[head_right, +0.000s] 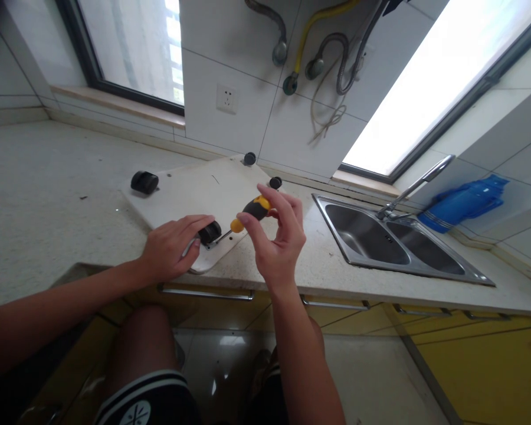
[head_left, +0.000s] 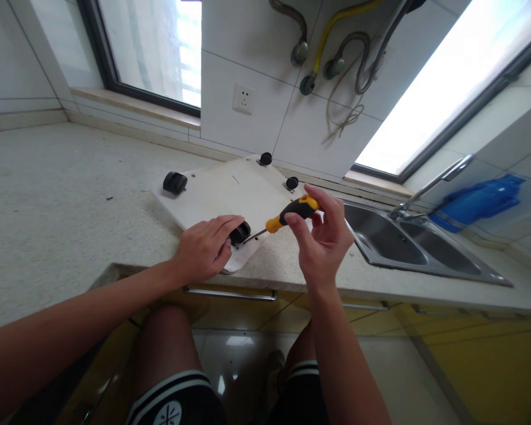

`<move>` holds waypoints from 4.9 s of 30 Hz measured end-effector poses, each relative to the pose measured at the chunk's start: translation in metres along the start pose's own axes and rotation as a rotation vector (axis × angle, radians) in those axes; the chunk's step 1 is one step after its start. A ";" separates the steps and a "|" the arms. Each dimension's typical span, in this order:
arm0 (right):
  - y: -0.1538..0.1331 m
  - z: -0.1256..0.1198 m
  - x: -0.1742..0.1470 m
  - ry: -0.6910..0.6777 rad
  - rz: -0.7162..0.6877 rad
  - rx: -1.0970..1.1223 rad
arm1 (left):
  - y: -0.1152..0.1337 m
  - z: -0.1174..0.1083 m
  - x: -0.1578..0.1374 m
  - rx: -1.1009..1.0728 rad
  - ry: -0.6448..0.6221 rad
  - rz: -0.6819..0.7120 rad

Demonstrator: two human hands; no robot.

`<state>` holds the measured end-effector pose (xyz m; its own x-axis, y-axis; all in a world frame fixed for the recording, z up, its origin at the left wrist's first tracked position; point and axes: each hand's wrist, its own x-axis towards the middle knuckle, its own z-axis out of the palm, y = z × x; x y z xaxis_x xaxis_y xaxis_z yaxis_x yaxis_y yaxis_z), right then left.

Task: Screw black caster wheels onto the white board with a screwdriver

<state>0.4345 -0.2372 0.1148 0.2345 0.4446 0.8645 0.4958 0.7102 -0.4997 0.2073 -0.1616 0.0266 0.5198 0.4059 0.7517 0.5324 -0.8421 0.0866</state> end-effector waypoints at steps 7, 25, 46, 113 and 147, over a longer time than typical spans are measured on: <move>-0.002 0.004 -0.003 -0.024 0.002 -0.087 | 0.000 0.001 0.000 0.007 -0.001 -0.002; -0.030 -0.017 0.039 -0.400 0.073 -0.492 | 0.000 0.000 -0.001 -0.018 -0.004 0.006; -0.040 -0.031 0.124 -1.336 -0.207 -0.730 | 0.000 0.001 0.000 0.004 0.017 0.022; -0.043 -0.007 0.119 -1.430 -0.198 -1.482 | 0.000 0.001 0.000 -0.034 0.014 0.014; -0.054 0.000 0.109 -1.470 -0.853 -1.374 | -0.001 0.000 -0.001 -0.037 -0.002 0.024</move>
<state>0.4329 -0.2269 0.2354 -0.5998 0.7788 -0.1838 0.3822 0.4806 0.7893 0.2062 -0.1607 0.0256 0.5334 0.3861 0.7526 0.4949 -0.8640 0.0925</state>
